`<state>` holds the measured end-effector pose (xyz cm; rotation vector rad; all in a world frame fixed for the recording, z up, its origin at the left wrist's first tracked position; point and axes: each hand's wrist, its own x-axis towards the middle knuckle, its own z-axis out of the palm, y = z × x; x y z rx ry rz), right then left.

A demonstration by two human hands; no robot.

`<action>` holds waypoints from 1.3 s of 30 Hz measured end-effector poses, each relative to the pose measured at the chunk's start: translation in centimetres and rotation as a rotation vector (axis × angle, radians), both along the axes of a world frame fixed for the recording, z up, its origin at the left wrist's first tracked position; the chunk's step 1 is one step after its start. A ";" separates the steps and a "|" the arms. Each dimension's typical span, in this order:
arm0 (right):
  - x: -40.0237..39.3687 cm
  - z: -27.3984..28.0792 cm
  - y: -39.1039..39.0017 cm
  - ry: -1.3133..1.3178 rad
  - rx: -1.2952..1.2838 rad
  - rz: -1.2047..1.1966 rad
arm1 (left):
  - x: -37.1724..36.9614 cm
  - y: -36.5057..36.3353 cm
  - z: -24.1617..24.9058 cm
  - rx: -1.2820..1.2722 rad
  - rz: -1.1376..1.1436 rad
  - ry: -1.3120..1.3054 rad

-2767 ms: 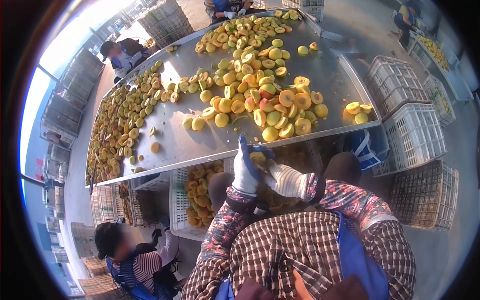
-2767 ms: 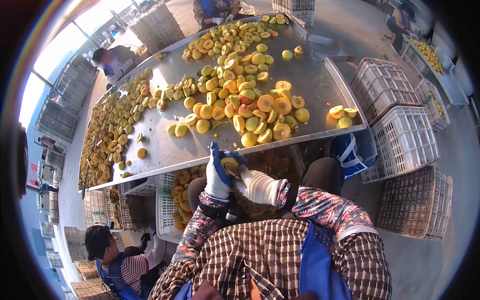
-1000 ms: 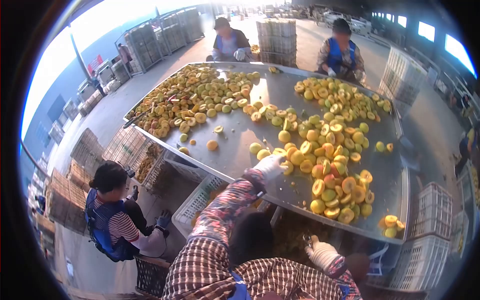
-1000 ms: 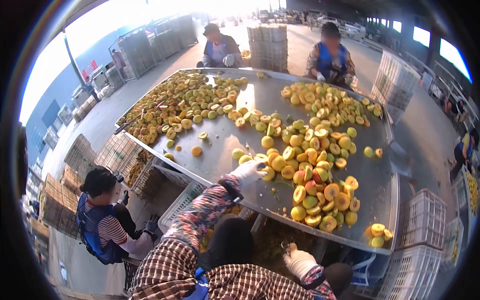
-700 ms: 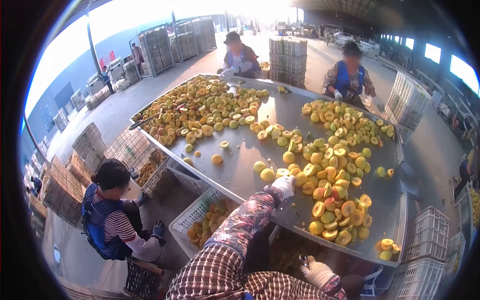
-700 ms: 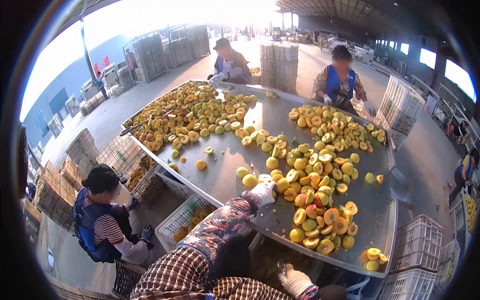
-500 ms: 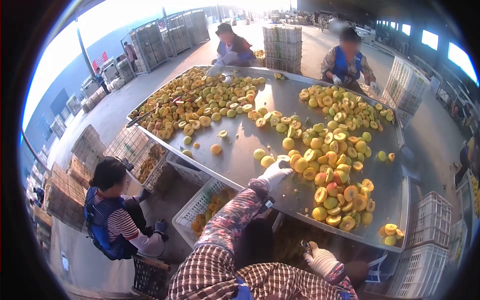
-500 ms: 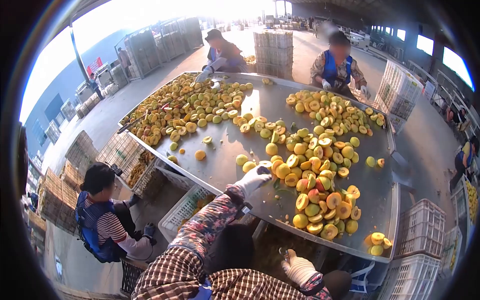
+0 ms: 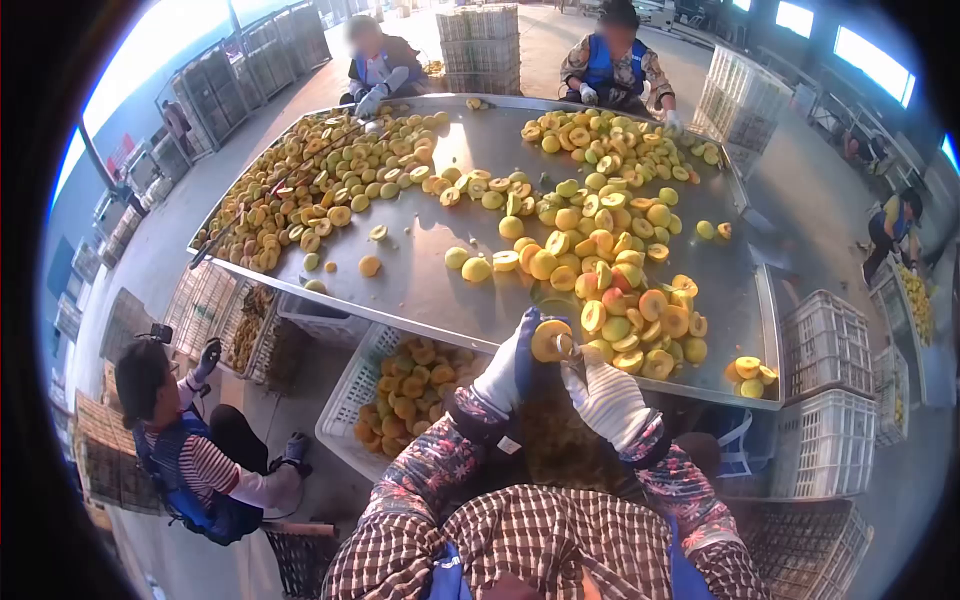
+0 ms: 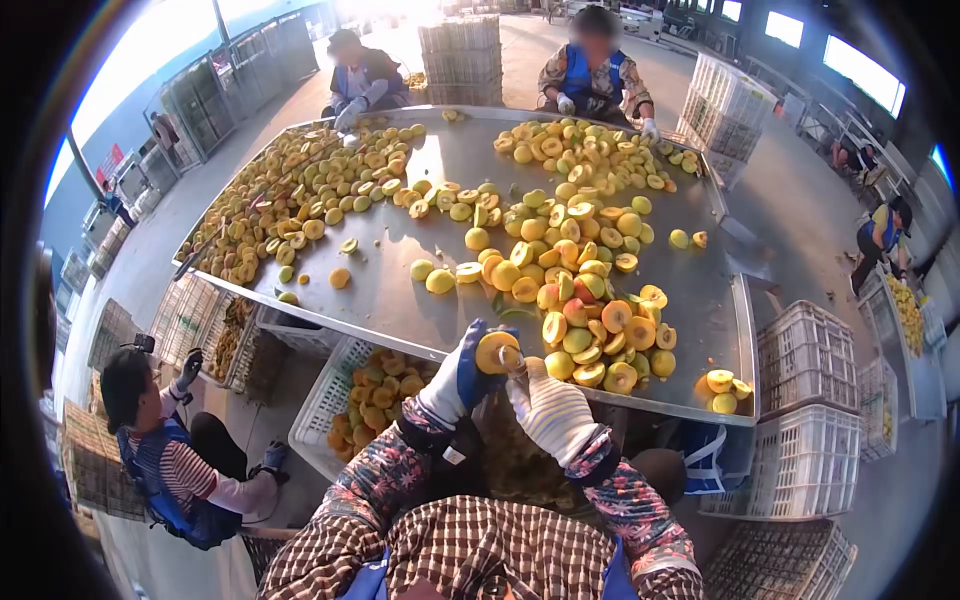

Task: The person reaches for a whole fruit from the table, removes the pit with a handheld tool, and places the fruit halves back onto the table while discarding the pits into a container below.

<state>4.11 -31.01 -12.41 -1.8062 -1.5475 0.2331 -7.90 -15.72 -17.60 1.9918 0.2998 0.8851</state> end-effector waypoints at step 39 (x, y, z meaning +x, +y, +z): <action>-0.8 -1.5 -1.6 -0.165 -0.279 -0.070 | 3.6 -2.6 -2.1 -1.024 -0.018 -0.329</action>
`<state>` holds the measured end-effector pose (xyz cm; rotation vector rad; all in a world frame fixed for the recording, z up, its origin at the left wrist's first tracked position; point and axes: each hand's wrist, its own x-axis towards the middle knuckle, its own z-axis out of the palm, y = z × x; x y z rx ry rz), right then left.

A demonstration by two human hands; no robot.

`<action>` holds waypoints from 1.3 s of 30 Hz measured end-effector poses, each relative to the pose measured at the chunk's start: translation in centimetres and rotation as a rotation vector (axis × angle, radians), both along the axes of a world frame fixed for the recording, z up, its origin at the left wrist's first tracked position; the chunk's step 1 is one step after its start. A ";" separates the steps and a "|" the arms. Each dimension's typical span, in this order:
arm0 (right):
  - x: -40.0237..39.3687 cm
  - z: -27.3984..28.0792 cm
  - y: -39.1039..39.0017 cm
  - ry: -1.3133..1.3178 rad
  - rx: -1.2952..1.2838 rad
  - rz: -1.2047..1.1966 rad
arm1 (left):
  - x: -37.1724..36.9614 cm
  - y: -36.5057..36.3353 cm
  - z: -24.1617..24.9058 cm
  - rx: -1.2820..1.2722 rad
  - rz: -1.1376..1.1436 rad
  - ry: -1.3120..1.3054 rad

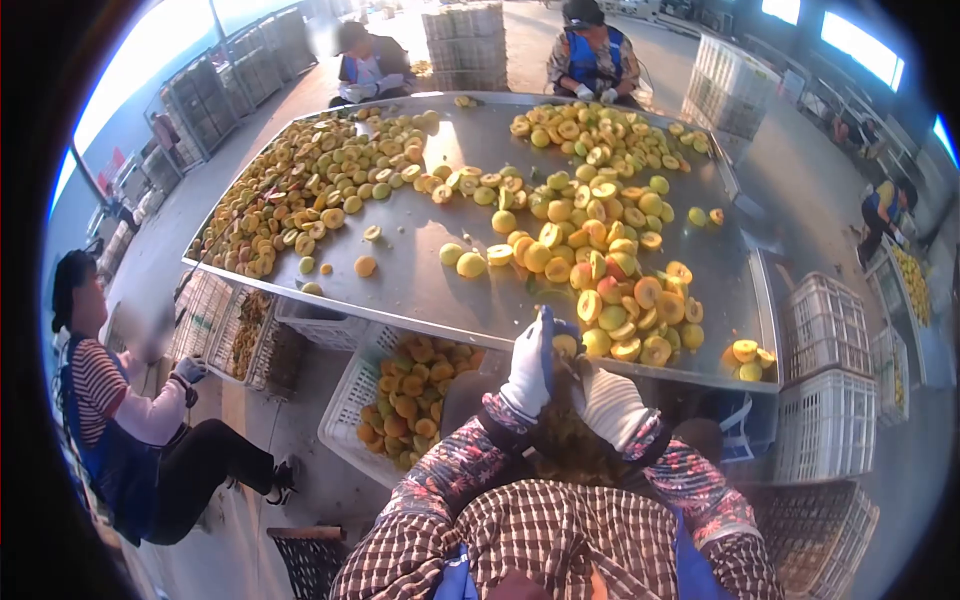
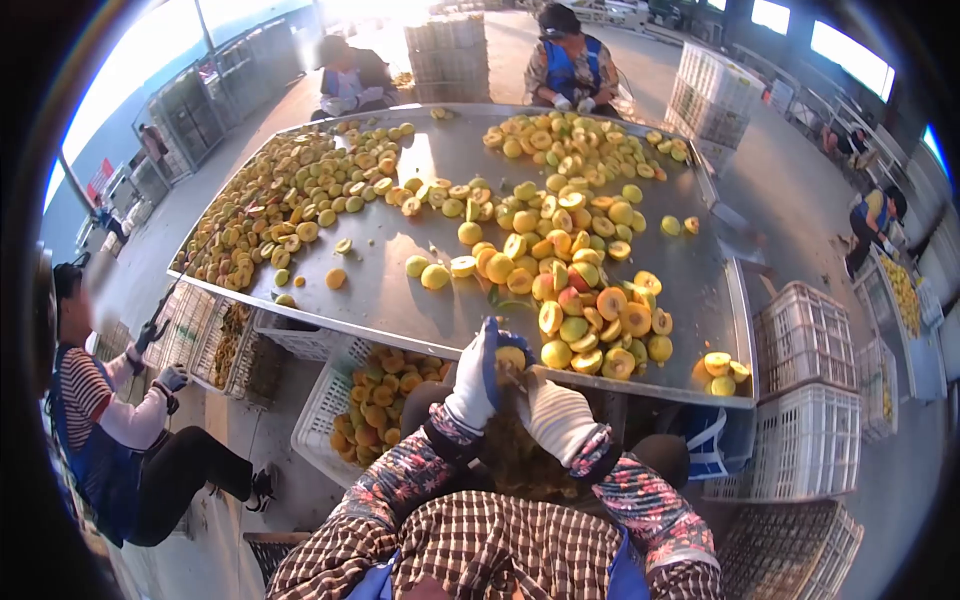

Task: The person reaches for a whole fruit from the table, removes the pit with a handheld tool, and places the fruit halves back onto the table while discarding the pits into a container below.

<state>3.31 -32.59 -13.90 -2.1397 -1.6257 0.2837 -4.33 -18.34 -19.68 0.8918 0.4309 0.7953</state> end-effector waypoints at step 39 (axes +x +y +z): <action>-0.2 -2.9 -3.4 1.394 -0.071 -0.119 | 2.0 -3.1 0.5 -0.658 -0.130 -0.006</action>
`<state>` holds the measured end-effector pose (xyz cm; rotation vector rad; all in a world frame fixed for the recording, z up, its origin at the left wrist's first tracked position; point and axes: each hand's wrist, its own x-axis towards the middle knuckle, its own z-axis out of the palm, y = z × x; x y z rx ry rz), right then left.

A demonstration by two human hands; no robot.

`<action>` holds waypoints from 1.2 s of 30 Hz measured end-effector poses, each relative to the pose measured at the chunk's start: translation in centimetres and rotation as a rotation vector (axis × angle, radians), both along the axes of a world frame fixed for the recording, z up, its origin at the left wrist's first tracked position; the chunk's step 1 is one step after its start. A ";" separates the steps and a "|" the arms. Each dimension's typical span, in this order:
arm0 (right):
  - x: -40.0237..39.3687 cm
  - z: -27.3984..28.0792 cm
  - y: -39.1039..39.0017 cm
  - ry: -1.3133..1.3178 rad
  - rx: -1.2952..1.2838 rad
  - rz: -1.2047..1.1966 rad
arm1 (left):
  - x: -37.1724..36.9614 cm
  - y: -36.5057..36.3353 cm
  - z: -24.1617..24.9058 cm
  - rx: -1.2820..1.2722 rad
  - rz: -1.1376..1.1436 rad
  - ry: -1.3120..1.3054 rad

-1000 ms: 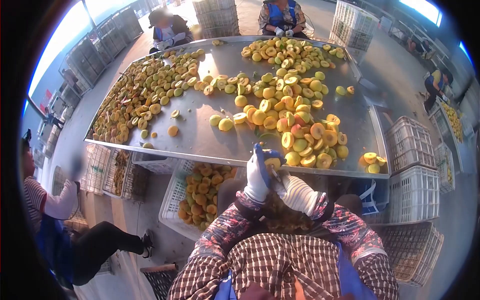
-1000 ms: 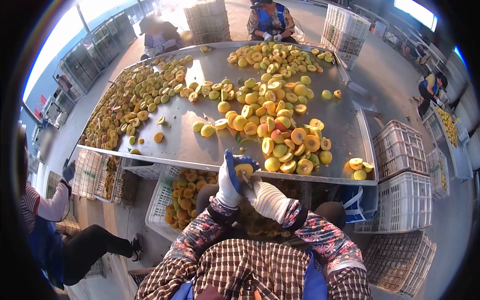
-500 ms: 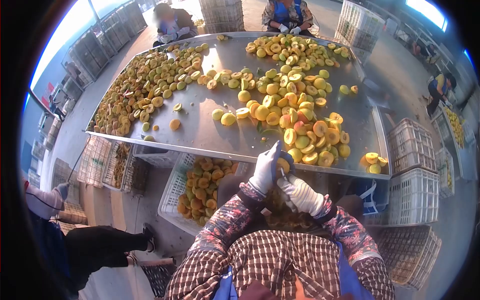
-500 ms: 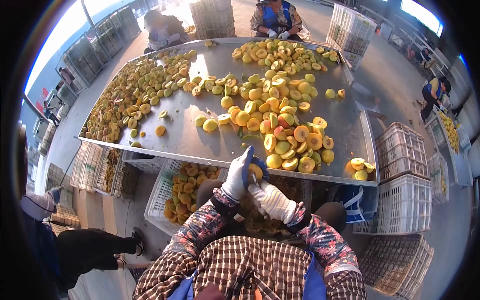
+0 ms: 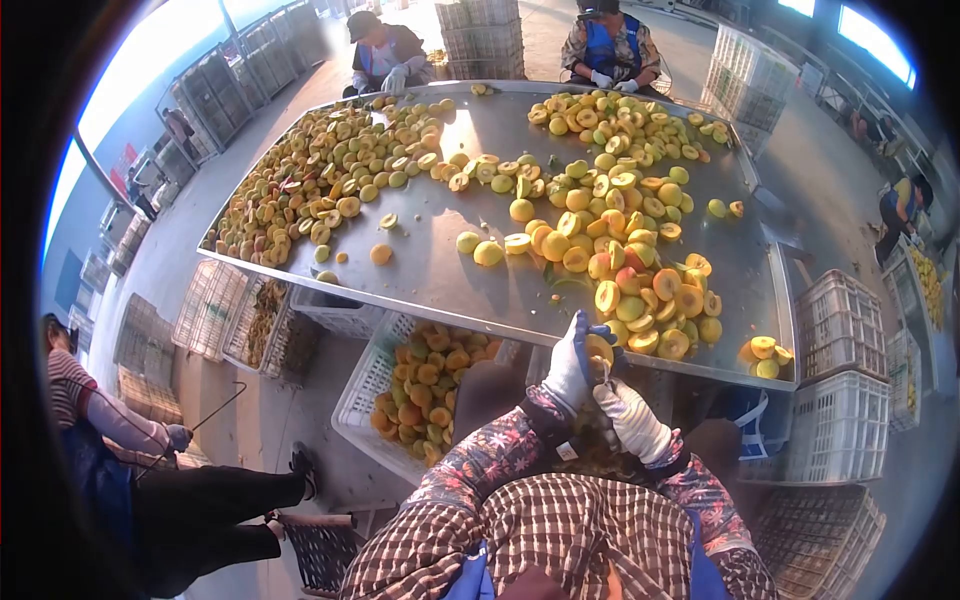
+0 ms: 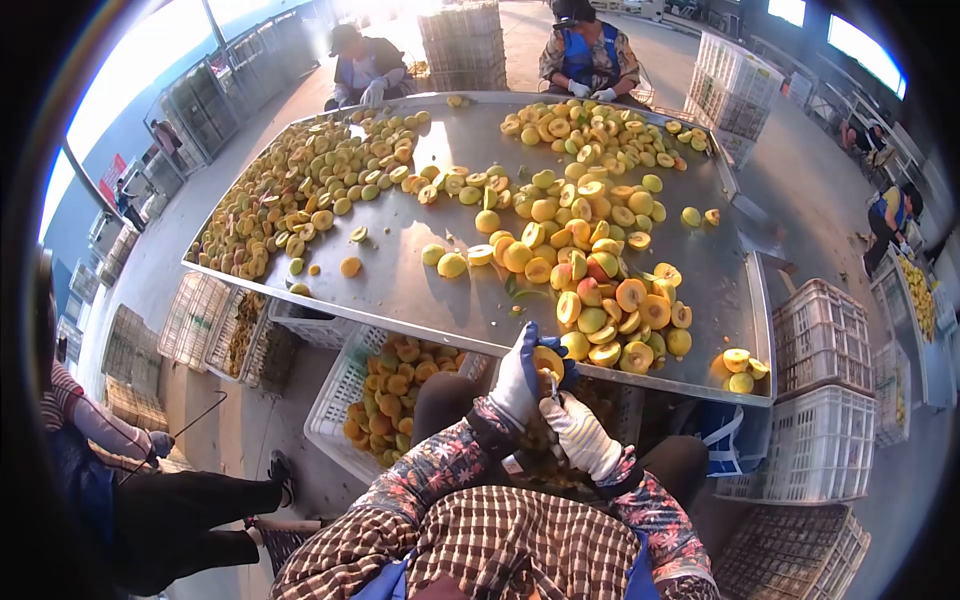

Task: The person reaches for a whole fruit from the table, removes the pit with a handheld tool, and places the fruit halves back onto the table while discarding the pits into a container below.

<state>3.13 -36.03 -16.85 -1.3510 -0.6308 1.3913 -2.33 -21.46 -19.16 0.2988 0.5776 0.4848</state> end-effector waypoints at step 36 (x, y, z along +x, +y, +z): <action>3.3 -3.0 -1.7 -1.176 -0.420 0.526 | -2.9 29.2 -4.8 1.478 -0.279 1.103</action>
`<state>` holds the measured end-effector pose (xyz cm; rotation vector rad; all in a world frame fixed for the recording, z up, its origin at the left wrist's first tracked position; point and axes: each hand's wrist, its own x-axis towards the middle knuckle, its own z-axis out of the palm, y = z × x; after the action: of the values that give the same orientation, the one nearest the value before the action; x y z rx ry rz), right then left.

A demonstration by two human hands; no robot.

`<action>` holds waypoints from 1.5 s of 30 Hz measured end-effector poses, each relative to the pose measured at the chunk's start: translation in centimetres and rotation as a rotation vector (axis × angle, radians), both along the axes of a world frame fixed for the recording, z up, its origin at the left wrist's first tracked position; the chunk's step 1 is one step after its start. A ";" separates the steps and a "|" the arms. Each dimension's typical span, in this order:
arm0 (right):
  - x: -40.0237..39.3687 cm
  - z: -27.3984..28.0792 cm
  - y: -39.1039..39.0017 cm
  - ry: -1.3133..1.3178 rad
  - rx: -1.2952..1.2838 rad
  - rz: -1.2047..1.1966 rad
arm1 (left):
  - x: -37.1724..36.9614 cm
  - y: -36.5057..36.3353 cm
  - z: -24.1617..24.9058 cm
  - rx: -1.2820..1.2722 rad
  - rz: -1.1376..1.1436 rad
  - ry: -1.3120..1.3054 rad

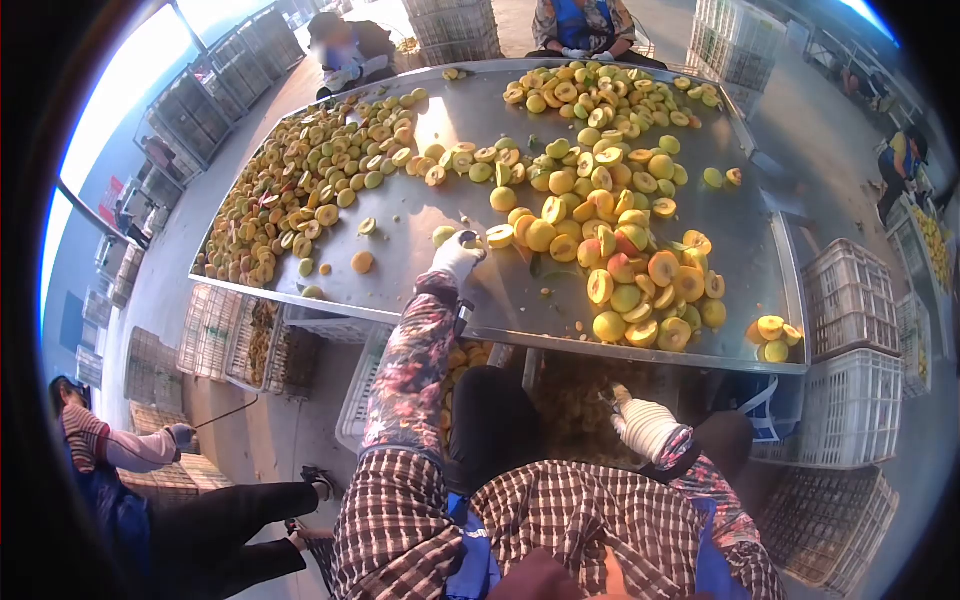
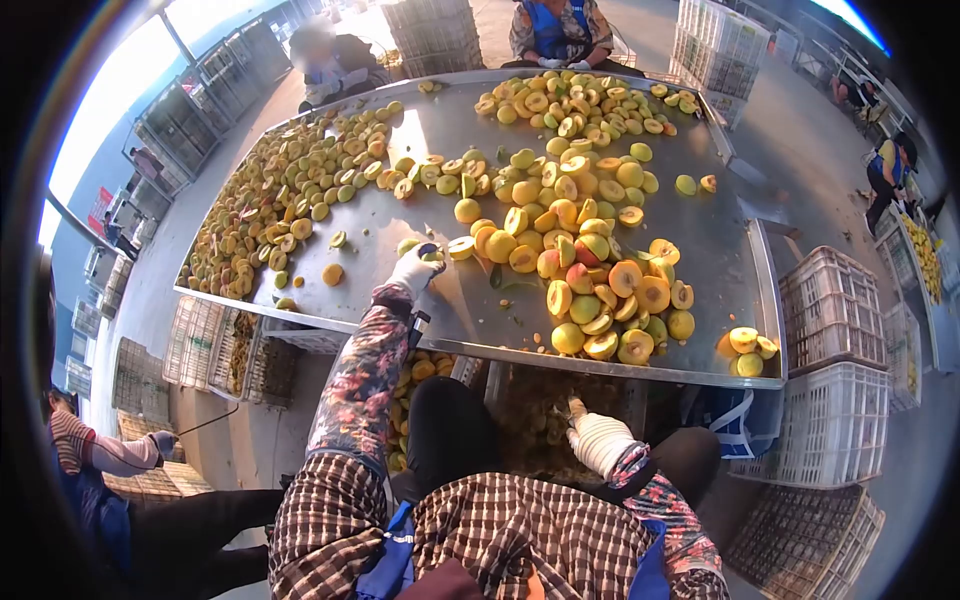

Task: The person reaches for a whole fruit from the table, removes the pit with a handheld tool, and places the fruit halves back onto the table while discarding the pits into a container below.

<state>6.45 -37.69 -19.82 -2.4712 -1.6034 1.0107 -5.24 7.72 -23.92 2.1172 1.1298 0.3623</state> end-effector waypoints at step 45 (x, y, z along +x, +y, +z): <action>-4.0 5.0 3.8 0.463 0.859 -0.172 | 0.2 -28.3 4.5 -0.494 -0.186 -0.971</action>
<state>2.42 -33.94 -14.80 -1.6170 -1.2638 0.6057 -4.99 -20.57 -19.46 1.3075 0.3791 0.8066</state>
